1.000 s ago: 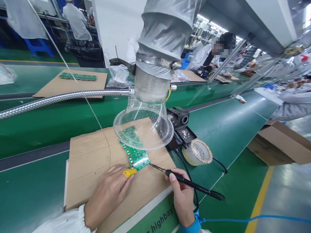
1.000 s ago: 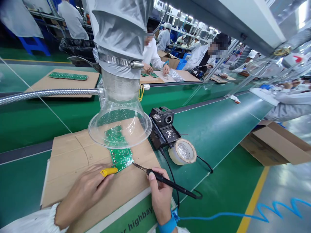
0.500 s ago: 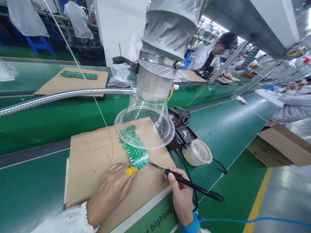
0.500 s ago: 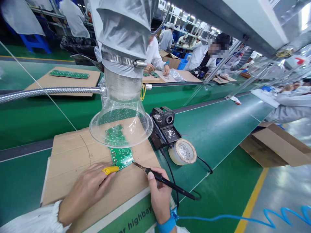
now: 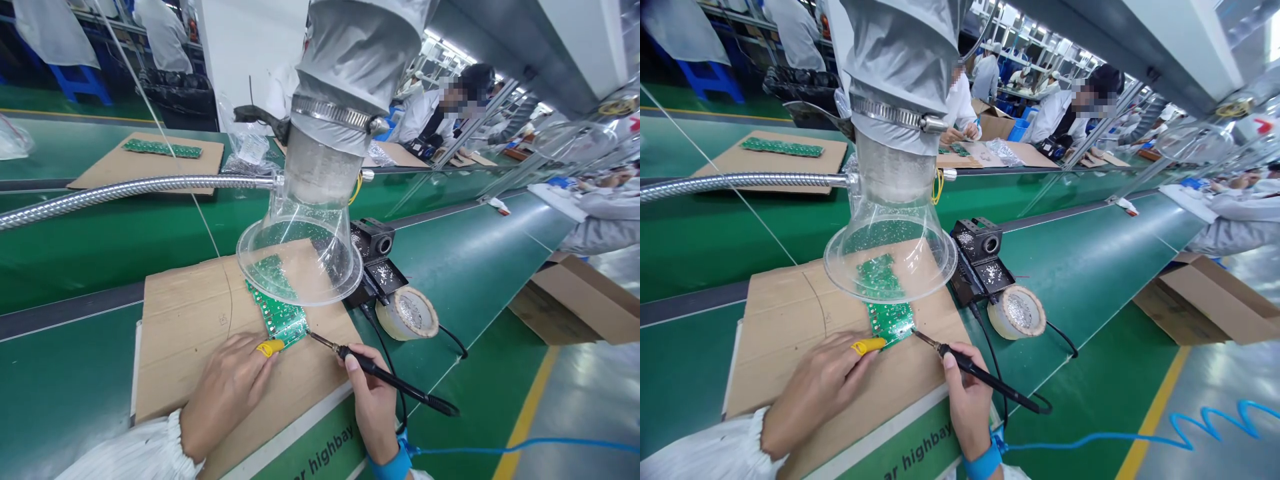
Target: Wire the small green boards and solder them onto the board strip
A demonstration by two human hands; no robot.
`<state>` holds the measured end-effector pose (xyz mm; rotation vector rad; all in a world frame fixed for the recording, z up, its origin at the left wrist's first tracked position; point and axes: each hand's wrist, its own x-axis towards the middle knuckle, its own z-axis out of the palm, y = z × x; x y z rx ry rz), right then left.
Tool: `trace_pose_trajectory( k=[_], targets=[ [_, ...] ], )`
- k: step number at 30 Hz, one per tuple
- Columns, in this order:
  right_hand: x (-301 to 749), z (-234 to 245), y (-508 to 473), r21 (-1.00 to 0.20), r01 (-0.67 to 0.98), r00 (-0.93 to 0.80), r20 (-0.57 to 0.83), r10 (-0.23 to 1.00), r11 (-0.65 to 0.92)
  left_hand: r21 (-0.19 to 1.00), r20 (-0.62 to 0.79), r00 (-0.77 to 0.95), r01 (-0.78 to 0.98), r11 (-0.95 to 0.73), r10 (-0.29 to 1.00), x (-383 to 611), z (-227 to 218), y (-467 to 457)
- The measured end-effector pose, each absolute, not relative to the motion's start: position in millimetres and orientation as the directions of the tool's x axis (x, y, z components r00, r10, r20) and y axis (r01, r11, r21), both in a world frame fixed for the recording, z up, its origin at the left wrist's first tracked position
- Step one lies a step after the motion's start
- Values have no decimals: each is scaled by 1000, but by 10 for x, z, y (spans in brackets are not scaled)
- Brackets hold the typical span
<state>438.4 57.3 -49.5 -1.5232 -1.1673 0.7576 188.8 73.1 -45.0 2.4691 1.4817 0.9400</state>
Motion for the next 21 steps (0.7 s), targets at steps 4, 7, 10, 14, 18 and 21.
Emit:
trace_pose_trajectory(
  k=[4, 7, 10, 14, 18, 21],
  targets=[
    [4383, -492, 577, -954, 301, 343, 115, 932, 7, 395, 452, 346, 749, -532, 822, 1900, -449, 737],
    [4369, -487, 575, -969, 248, 376, 102, 921, 6, 403, 466, 349, 734, -547, 813, 1890, -446, 739],
    [4357, -480, 573, -978, 206, 401, 87, 912, 2, 402, 466, 365, 724, -561, 806, 1879, -443, 741],
    [4361, -485, 574, -973, 231, 391, 107, 914, 15, 401, 459, 369, 725, -560, 808, 1877, -450, 747],
    [4377, -508, 571, -966, 258, 372, 131, 919, 33, 400, 462, 366, 727, -558, 808, 1886, -450, 759],
    [4382, -518, 565, -965, 260, 369, 134, 920, 36, 394, 464, 377, 723, -568, 801, 1892, -442, 765]
  ],
)
